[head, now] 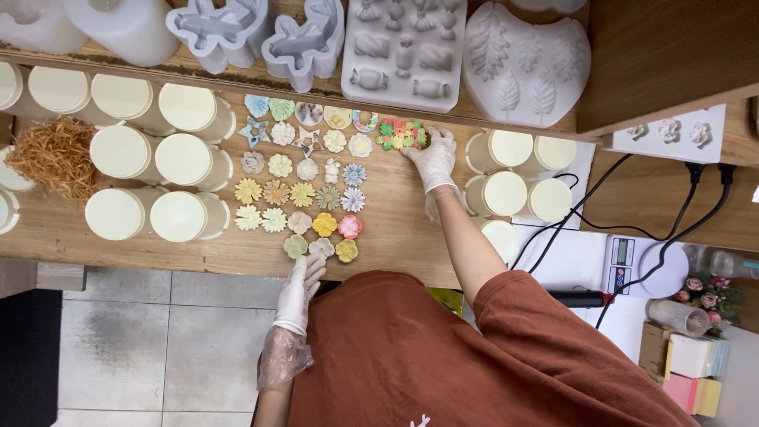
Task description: Arranging and sorting decorative candle wax flowers and shapes on a workbench and melting wax for application.
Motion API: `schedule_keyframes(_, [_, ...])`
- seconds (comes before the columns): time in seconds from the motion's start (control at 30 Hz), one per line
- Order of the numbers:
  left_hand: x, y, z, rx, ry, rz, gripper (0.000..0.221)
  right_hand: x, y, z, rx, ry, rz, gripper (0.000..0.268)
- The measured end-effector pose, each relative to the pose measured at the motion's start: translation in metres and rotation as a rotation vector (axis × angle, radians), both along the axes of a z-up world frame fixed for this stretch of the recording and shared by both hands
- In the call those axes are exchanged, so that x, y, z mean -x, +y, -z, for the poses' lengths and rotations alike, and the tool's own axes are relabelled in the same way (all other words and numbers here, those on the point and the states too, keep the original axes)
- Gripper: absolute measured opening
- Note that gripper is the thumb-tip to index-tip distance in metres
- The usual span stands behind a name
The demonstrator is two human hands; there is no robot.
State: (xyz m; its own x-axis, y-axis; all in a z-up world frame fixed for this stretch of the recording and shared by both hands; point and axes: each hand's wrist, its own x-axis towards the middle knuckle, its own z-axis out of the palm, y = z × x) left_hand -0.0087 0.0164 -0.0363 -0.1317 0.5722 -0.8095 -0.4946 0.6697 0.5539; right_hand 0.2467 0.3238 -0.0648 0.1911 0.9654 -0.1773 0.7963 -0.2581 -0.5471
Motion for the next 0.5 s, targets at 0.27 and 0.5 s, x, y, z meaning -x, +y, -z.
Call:
schedule_keyframes(0.27, [-0.006,-0.001,-0.009,0.009,0.009,-0.009,0.062,-0.002,-0.001,0.006,-0.002,-0.008,-0.014,0.083])
schedule_keyframes(0.5, [-0.011,-0.007,-0.007,-0.007,0.009,-0.042,0.062,-0.016,-0.004,0.03,-0.076,0.088,-0.04,0.088])
